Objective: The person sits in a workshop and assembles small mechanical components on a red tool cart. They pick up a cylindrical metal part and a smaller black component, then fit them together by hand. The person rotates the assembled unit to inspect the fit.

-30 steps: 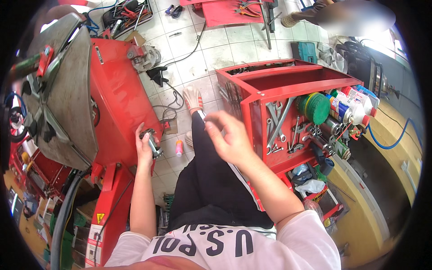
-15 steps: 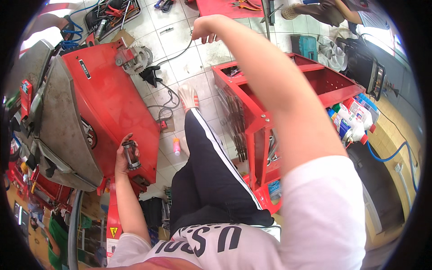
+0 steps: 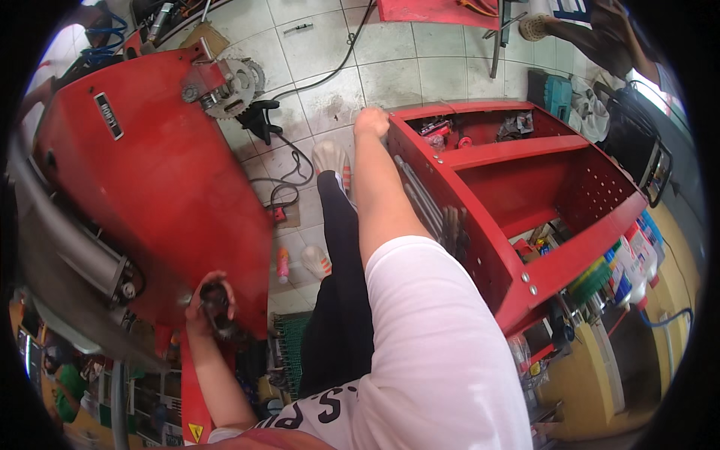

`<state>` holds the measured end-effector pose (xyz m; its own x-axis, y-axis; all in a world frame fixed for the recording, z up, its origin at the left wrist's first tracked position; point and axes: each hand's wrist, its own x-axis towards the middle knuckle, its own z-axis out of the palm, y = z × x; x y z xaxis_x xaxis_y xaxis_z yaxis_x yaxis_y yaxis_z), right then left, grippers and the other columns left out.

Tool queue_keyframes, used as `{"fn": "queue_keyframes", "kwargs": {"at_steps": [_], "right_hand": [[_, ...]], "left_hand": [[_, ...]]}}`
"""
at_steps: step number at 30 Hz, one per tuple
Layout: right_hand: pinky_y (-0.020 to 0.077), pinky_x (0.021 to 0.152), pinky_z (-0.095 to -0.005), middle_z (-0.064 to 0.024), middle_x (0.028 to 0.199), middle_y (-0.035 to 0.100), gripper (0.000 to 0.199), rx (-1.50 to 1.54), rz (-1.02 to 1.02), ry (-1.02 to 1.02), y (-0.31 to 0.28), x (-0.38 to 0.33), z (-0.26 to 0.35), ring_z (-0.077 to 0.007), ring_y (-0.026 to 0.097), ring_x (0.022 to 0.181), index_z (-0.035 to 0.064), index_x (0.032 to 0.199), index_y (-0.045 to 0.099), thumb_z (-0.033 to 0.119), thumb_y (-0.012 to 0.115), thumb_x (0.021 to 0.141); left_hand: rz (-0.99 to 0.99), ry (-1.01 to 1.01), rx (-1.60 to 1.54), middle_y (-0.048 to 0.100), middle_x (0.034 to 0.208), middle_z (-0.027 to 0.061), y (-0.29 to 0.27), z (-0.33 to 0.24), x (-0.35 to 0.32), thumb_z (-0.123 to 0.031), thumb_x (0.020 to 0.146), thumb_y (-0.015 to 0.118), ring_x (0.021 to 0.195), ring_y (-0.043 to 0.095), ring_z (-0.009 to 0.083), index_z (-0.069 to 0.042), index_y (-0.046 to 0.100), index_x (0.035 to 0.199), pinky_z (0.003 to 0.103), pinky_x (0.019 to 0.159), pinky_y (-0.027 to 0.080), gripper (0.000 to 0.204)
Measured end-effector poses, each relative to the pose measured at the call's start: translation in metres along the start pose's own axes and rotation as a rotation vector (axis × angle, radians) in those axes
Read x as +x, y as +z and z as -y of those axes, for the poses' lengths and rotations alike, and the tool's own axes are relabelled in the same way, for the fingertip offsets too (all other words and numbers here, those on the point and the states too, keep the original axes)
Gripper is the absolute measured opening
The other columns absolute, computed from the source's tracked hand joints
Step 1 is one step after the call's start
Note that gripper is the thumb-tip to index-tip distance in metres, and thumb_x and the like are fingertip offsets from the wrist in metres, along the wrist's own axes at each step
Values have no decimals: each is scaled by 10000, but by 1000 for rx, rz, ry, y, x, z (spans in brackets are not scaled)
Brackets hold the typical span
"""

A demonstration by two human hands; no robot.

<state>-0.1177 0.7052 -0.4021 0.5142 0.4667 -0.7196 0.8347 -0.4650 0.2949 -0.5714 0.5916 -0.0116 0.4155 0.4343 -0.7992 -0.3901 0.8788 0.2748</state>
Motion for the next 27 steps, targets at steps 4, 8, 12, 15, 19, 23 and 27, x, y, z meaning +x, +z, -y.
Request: {"fn": "queue_keyframes", "kwargs": {"at_steps": [4,8,12,15,19,23,27], "right_hand": [[480,936,-413,-28,1229,753,296,-321,-258,-191,19,49,-4,-228,621,1178,172,1163,776,240,515,1041],[490,968,-428,-38,1236,758,316,-262,-177,-120,32,100,-14,-242,652,1202,161,1188,772,243,500,1050],[546,997,-449,-71,1277,753,325,-163,-38,-77,39,118,-20,-273,698,1223,154,1209,769,231,498,1046],[559,1003,-453,-91,1262,762,326,-169,-38,-122,36,118,-21,-278,714,1207,152,1186,788,222,503,1045],[590,952,-452,-106,1213,776,304,-159,-38,-182,36,121,-27,-284,746,1137,144,1133,804,196,524,1028],[624,870,-455,-118,1132,794,278,-145,-112,-249,32,110,-22,-296,777,1040,138,1070,818,186,554,998],[631,842,-464,-145,1046,798,257,-13,-181,-260,32,55,-9,-312,786,977,118,1013,817,180,571,975]], "left_hand": [[33,4,-50,661,973,236,-6,1,-7,-694,821,766,692,668,274,56,495,1395,364,621,531,982],[75,46,-153,661,960,255,-11,6,-2,-631,845,765,679,672,295,57,506,1333,407,608,524,883],[133,13,-150,640,1002,186,-22,8,-2,-672,813,816,693,660,270,-26,430,1438,396,599,492,978],[113,44,-143,635,1004,180,-20,12,-3,-677,811,816,693,657,265,-30,422,1446,394,599,492,988],[84,94,-122,628,1005,172,-10,13,2,-682,809,816,693,654,258,-34,412,1457,391,598,491,1002],[63,139,-150,624,993,183,-3,12,5,-637,790,830,691,652,260,-16,459,1410,409,611,501,953],[61,134,-105,623,1008,180,0,10,9,-598,785,839,703,651,256,-14,486,1420,405,625,506,932]]}}
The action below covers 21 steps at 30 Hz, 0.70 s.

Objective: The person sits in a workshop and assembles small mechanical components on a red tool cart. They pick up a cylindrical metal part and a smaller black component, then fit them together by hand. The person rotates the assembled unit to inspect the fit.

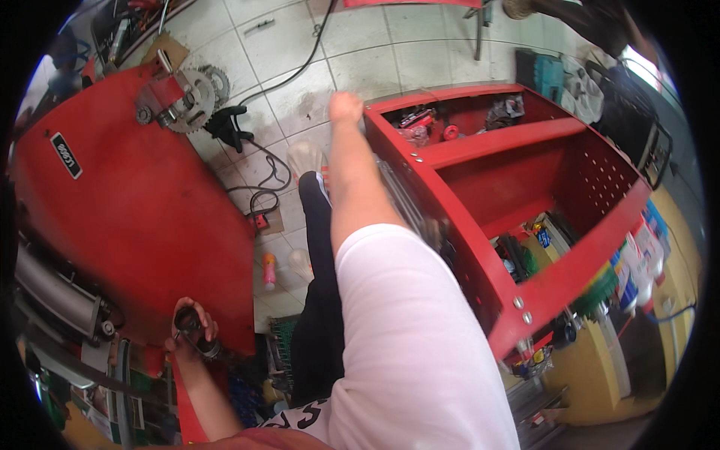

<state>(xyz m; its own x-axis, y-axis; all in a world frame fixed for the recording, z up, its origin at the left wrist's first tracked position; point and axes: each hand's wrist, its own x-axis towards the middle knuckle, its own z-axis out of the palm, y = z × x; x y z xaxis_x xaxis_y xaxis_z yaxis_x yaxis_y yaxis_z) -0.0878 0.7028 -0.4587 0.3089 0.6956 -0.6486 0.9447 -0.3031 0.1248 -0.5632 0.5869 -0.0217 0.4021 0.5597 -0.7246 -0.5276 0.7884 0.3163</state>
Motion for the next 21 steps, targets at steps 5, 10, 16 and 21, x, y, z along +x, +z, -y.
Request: {"fn": "queue_keyframes", "kwargs": {"at_steps": [5,10,16,21], "right_hand": [[628,866,-496,-215,1084,771,227,335,125,189,-16,-111,51,-373,763,1027,79,1021,809,135,601,949],[585,941,-447,-189,1060,777,200,838,218,369,-23,-241,97,-348,745,1048,75,1040,784,141,710,867],[583,791,-374,-118,910,777,233,1224,82,-1,-49,-359,81,-242,750,872,69,1038,774,234,764,874],[534,659,-301,-55,801,695,186,1537,-11,-226,-88,-519,-17,-122,654,705,20,1067,722,166,696,954]], "left_hand": [[-81,50,53,623,1062,155,4,12,3,-562,824,802,718,646,242,-56,489,1488,385,660,527,892],[-154,150,133,632,1072,127,27,20,7,-516,821,774,737,646,217,-93,461,1517,370,672,557,872],[-29,188,450,628,1057,97,95,51,14,-503,894,664,716,643,184,-107,461,1522,320,647,565,769],[18,169,497,652,1019,123,144,117,-25,-529,860,691,724,670,194,-92,478,1511,331,615,576,813]]}}
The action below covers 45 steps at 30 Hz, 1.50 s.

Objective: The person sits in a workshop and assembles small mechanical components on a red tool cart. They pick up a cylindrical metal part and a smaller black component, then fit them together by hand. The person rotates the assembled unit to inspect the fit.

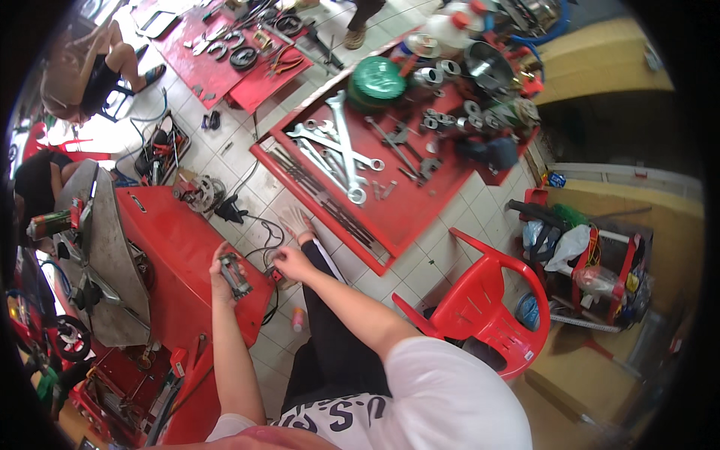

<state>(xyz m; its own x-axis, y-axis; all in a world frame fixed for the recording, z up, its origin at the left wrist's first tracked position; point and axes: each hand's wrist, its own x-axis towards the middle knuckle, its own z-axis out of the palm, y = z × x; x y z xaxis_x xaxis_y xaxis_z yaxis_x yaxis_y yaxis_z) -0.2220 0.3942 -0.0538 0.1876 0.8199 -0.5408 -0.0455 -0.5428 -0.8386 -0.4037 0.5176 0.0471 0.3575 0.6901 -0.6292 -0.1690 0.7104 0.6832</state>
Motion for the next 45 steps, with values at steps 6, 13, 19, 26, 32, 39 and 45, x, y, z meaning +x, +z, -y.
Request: {"fn": "queue_keyframes", "kwargs": {"at_steps": [6,13,19,26,32,39,45], "right_hand": [[535,683,-283,-44,887,691,176,339,-94,308,-103,-220,-11,-114,637,737,10,1092,714,104,641,964],[524,666,-264,-53,900,710,189,456,-401,439,-221,-372,-32,-102,626,712,-20,1130,726,79,656,985],[514,654,-240,-36,915,723,199,383,-397,231,-302,-361,22,-80,617,704,0,1160,739,90,720,983],[542,680,-269,-42,885,732,187,66,-39,215,-401,-288,24,-93,663,745,0,1130,728,110,730,979],[556,692,-286,-31,882,751,162,-244,469,144,-488,-240,28,-96,672,759,16,1091,700,152,712,1003],[529,665,-267,-12,815,725,132,-135,383,352,-527,-258,-13,-90,646,698,41,1046,695,161,716,996],[539,697,-277,-26,861,753,129,-217,580,352,-484,-243,-18,-81,653,743,42,1049,688,167,697,1016]], "left_hand": [[124,-175,92,657,1000,130,52,69,-75,-557,862,650,676,657,196,-93,491,1509,339,616,568,812],[186,-252,138,662,1004,136,124,77,-141,-494,888,658,670,656,199,-73,481,1516,348,624,569,777],[298,-172,-32,643,1032,113,189,45,-146,-560,863,697,708,668,221,-99,465,1519,365,651,576,835],[240,-1,-248,636,1056,92,288,53,-142,-637,838,695,747,658,242,-131,488,1472,405,704,568,838],[28,106,-403,623,1048,62,334,95,-123,-675,840,657,729,642,232,-153,494,1484,419,683,558,845],[-22,162,-497,606,1032,36,335,104,-120,-700,855,653,680,559,168,-159,493,1485,377,659,523,846],[78,178,-369,611,1042,82,329,113,-117,-690,797,740,722,599,203,-149,489,1479,427,731,547,906]]}}
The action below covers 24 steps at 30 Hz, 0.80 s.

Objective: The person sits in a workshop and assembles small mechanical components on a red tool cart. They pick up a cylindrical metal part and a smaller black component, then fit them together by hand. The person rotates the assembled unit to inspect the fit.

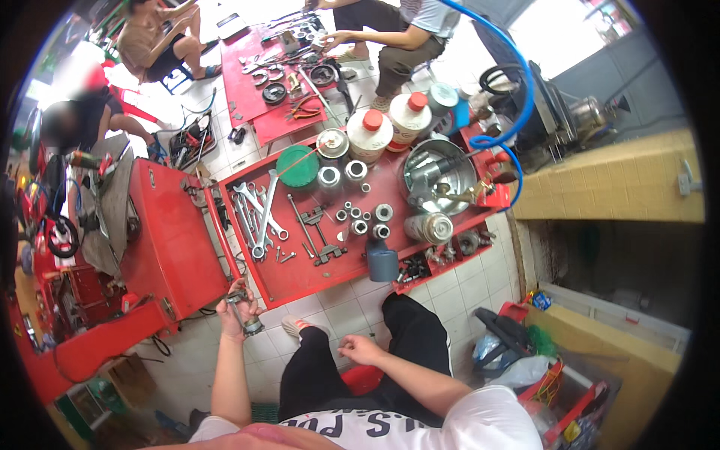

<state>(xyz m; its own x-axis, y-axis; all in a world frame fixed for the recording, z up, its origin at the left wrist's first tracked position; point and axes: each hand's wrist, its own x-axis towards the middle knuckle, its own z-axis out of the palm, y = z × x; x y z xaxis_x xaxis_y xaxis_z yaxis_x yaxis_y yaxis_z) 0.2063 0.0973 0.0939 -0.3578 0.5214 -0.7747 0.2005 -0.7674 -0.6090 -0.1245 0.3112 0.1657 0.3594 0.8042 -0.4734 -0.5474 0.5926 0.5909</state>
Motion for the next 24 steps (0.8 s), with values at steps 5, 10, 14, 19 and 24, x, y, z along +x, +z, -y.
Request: {"fn": "queue_keyframes", "kwargs": {"at_steps": [5,10,14,19,24], "right_hand": [[540,713,-314,-21,804,716,170,-115,140,-153,2,45,-20,-121,656,744,48,1037,683,216,698,1013],[550,733,-335,-64,835,745,176,-272,140,-130,-37,65,-76,-167,691,764,40,1036,671,207,700,992],[554,722,-330,-65,869,768,172,-292,166,-84,-71,90,-118,-157,704,780,44,1024,665,210,701,994],[537,637,-316,-52,881,765,181,-294,196,-24,-91,147,-135,-126,666,694,44,1042,647,218,683,1013],[548,641,-319,-61,917,776,234,-293,211,-46,-107,171,-111,-130,663,653,22,1125,649,238,651,1038]], "left_hand": [[11,-25,58,619,1028,102,12,-5,-1,-676,777,775,718,598,199,-113,472,1488,403,682,500,955],[9,28,84,624,962,90,5,-4,-3,-757,743,777,655,581,185,-83,361,1586,368,615,467,1157],[37,46,96,626,921,88,9,-4,1,-791,720,789,605,576,176,-39,288,1622,342,560,436,1277],[68,46,225,644,932,141,17,-6,4,-746,705,842,610,610,210,13,264,1617,363,566,494,1320],[81,95,240,657,897,183,17,-3,4,-701,700,870,597,621,240,53,230,1624,382,537,518,1353]]}}
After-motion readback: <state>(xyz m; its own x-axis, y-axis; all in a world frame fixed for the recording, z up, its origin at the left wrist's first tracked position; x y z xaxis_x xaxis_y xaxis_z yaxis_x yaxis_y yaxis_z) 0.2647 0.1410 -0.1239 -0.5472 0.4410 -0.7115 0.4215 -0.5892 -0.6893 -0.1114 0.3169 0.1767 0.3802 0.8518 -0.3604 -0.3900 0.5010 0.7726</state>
